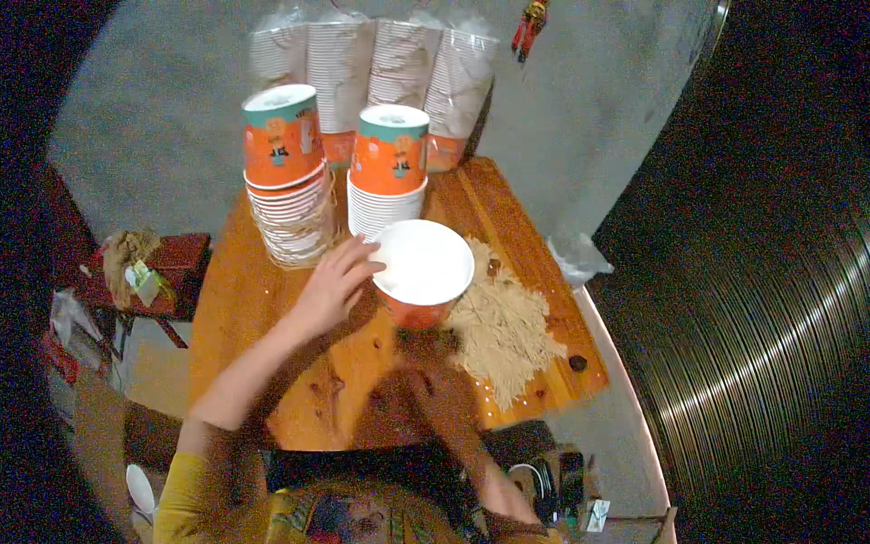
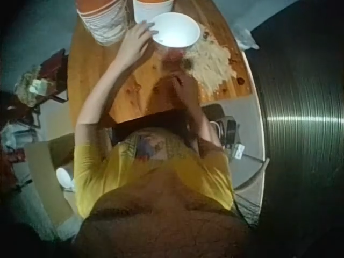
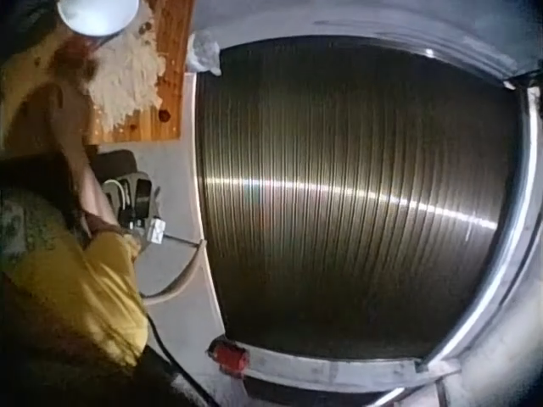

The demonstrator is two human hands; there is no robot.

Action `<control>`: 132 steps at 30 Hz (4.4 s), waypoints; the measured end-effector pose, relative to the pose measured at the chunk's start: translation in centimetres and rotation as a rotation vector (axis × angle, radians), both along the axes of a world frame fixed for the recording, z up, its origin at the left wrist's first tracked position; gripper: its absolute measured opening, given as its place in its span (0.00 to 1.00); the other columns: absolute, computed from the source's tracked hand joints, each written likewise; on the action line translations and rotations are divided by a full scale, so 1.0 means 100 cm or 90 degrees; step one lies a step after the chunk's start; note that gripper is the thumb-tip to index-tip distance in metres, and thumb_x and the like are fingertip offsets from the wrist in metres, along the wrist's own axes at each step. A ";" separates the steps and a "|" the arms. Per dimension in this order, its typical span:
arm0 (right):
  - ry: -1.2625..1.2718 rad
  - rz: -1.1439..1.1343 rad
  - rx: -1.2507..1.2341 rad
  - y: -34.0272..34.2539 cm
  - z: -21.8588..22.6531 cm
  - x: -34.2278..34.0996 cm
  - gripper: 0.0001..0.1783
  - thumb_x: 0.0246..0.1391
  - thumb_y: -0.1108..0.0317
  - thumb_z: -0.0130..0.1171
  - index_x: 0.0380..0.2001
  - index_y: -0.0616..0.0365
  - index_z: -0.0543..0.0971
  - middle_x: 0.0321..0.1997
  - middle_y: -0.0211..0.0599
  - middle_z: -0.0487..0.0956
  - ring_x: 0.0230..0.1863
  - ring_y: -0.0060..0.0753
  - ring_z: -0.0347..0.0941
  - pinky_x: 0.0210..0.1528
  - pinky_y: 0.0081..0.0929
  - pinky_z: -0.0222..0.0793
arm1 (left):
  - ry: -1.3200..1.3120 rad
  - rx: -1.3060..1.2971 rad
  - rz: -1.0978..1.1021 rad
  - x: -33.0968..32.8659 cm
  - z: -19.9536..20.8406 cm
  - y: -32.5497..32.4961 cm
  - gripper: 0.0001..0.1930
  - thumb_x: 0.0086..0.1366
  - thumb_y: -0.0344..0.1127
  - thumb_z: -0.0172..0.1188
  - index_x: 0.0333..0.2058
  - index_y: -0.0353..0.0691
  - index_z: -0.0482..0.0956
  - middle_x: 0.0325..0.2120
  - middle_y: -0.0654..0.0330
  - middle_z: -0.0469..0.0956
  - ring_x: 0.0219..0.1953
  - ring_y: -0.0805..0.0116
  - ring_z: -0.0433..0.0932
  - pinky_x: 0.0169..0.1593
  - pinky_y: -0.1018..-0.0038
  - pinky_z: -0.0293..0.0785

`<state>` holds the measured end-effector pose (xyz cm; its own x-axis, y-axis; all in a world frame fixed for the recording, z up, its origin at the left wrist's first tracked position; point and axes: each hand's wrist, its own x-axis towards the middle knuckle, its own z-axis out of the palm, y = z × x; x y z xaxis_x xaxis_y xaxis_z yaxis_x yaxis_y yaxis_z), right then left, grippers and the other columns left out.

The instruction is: Bundling stacks of paper cups using thin ties or rubber bands.

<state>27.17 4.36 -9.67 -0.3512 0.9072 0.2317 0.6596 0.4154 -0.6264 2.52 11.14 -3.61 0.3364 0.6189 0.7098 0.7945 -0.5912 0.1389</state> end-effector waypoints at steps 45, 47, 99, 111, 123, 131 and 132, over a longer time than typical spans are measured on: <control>0.478 0.291 -0.147 -0.049 0.026 -0.084 0.03 0.56 0.77 0.52 0.32 0.57 0.70 0.23 0.17 0.66 0.22 0.08 0.59 0.23 0.12 0.54 | -0.098 -0.295 -0.024 -0.028 0.030 -0.087 0.10 0.54 0.25 0.55 0.37 0.37 0.75 0.33 0.53 0.74 0.40 0.53 0.73 0.47 0.63 0.67; 0.516 0.220 -0.147 -0.039 0.023 -0.078 0.04 0.56 0.78 0.50 0.30 0.56 0.69 0.21 0.16 0.63 0.20 0.08 0.55 0.21 0.13 0.51 | -0.180 -0.362 -0.053 -0.030 0.039 -0.088 0.09 0.55 0.24 0.53 0.36 0.34 0.74 0.32 0.52 0.74 0.38 0.55 0.75 0.44 0.65 0.70; 0.283 0.081 -0.061 0.028 0.025 -0.057 0.06 0.54 0.78 0.48 0.36 0.59 0.68 0.39 0.43 0.72 0.32 0.28 0.68 0.33 0.23 0.65 | 0.029 -0.302 -0.166 -0.016 0.041 -0.104 0.13 0.57 0.27 0.52 0.42 0.38 0.72 0.35 0.54 0.72 0.45 0.59 0.71 0.53 0.63 0.61; 0.524 0.104 0.115 0.055 0.049 -0.057 0.03 0.58 0.74 0.47 0.31 0.62 0.66 0.38 0.39 0.73 0.30 0.20 0.65 0.36 0.19 0.66 | -0.027 -0.442 -0.188 -0.035 0.050 -0.098 0.15 0.57 0.30 0.57 0.46 0.43 0.76 0.31 0.60 0.74 0.38 0.65 0.73 0.50 0.67 0.65; 0.389 0.029 0.028 -0.027 0.041 -0.067 0.04 0.52 0.73 0.56 0.26 0.58 0.72 0.19 0.20 0.64 0.21 0.12 0.58 0.23 0.17 0.57 | -0.006 -0.497 -0.120 -0.027 0.047 -0.102 0.23 0.55 0.29 0.57 0.52 0.44 0.73 0.38 0.54 0.76 0.43 0.56 0.75 0.47 0.65 0.71; 0.356 0.012 0.000 -0.031 0.031 -0.066 0.03 0.51 0.75 0.58 0.28 0.59 0.74 0.14 0.21 0.62 0.18 0.10 0.57 0.19 0.17 0.56 | 0.024 -0.471 -0.116 -0.021 0.041 -0.104 0.22 0.54 0.30 0.58 0.50 0.45 0.75 0.36 0.56 0.76 0.41 0.57 0.74 0.46 0.64 0.71; 0.360 0.011 -0.014 -0.032 0.034 -0.067 0.03 0.51 0.75 0.58 0.28 0.59 0.74 0.14 0.21 0.62 0.17 0.10 0.57 0.19 0.17 0.56 | 0.025 -0.481 -0.110 -0.020 0.042 -0.105 0.22 0.54 0.30 0.58 0.50 0.45 0.75 0.35 0.56 0.76 0.41 0.58 0.74 0.46 0.65 0.71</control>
